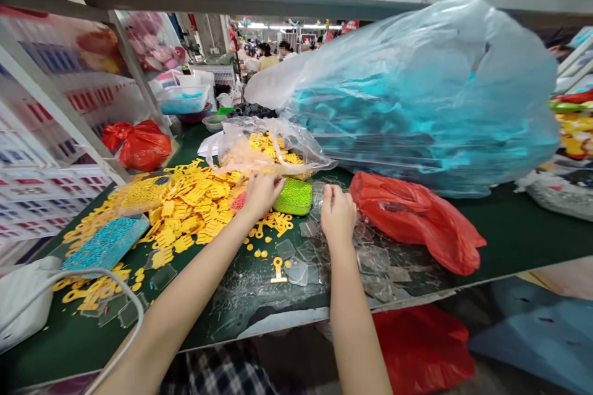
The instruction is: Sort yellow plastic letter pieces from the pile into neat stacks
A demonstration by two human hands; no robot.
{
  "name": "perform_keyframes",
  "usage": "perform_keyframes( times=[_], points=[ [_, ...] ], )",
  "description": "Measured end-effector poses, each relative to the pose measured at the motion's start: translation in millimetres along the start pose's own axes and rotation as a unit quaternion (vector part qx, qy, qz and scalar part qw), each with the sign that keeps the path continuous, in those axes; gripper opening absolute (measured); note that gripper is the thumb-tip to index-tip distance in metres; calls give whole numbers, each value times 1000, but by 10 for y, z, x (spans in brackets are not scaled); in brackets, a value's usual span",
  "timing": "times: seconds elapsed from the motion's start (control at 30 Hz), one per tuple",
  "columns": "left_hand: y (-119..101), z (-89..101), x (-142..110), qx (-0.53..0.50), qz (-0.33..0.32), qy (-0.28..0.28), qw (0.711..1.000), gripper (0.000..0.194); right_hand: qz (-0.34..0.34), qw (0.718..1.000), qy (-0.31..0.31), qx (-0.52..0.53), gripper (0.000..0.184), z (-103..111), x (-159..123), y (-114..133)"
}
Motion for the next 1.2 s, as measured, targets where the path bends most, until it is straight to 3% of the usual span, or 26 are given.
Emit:
perform_keyframes(
  times=[0.1, 0.17, 0.3, 0.4, 0.47, 0.57, 0.7, 0.87, 1.03, 1.2],
  points=[
    [86, -24, -64, 22, 5, 25, 999, 23, -5, 999, 6, -33, 46, -38, -7, -23],
    [243, 130, -245, 26, 9, 2, 1000, 24, 8, 999, 12, -45, 46, -77, -26, -22],
    [764, 780, -769, 75, 61, -52, 994, 27, 72, 996, 20, -43, 50, -161, -74, 24],
    [1275, 1391, -1212, 174, 166, -48, 969, 30, 109, 993, 23, -35, 51, -218, -121, 92],
    [1634, 1719, -1512, 244, 267, 11, 932, 33, 136, 990, 17, -28, 50, -249, -189, 192],
    [2057, 1975, -1893, 281, 361, 122, 881, 30, 233, 972, 25, -20, 46, -298, -373, 472],
    [2318, 1971, -2096, 266, 348, 157, 885, 28, 386, 920, 55, -49, 42, -310, -589, 928],
    [2431, 1793, -2044, 245, 301, 173, 905, 24, 430, 895, 118, -23, 38, -408, -627, 1510],
    [2446, 1690, -1994, 230, 285, 161, 916, 22, 461, 854, 229, 81, 31, -950, -848, 2315],
    [2420, 1709, -1975, 222, 270, 132, 927, 19, 452, 833, 318, -9, 34, -1590, -823, 3161]
  ],
)
Point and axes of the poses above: each hand's wrist, its own x-axis towards the middle knuckle, its own z-axis out of the back of the hand, y = z × x, the point moved 4 cm from there along x, towards the middle knuckle, and after that the axes turned 4 degrees about -z, right-handed, at the moved point
